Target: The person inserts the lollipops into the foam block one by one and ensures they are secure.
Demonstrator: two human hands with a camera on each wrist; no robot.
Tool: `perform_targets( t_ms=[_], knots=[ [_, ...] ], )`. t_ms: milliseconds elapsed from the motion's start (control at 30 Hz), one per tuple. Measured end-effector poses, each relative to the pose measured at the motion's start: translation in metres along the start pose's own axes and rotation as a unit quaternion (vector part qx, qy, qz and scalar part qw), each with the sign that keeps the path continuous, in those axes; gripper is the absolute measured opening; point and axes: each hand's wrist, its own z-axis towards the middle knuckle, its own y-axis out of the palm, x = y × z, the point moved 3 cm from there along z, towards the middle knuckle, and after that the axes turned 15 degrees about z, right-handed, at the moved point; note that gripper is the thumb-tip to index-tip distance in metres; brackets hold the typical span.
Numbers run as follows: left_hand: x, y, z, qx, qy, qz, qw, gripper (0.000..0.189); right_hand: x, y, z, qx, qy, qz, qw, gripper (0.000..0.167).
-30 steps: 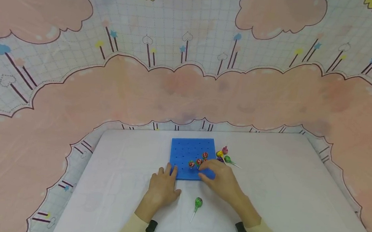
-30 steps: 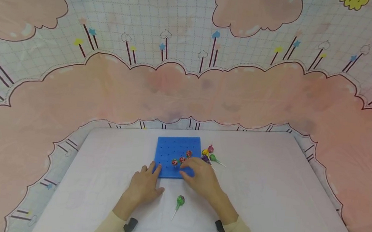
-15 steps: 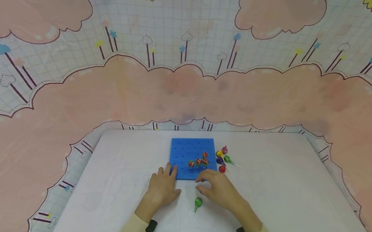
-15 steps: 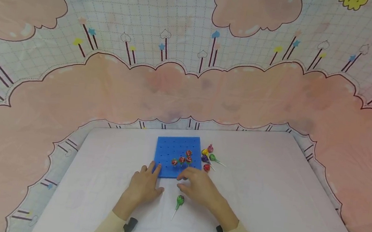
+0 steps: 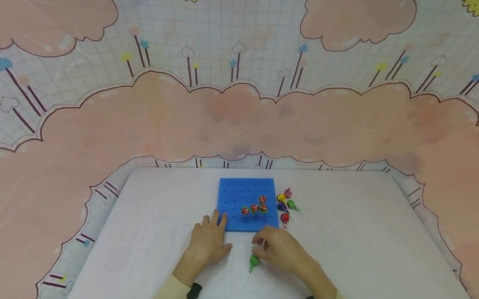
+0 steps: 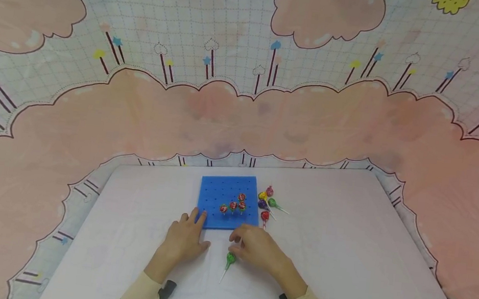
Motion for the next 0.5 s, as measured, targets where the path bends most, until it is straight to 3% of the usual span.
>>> perform_targets(
  t_ms=[300, 500],
  knots=[
    [0.0003, -0.0014, -0.0003, 0.001, 0.001, -0.001, 1.0, 0.085, 0.0058, 0.0069, 0.0006, -0.043, 0.029, 0.019, 0.9985, 0.027],
    [-0.0002, 0.0001, -0.0009, 0.007, 0.004, -0.001, 1.0, 0.085, 0.0066, 0.0094, 0.0011, -0.059, 0.041, 0.039, 0.9967, 0.022]
  ],
)
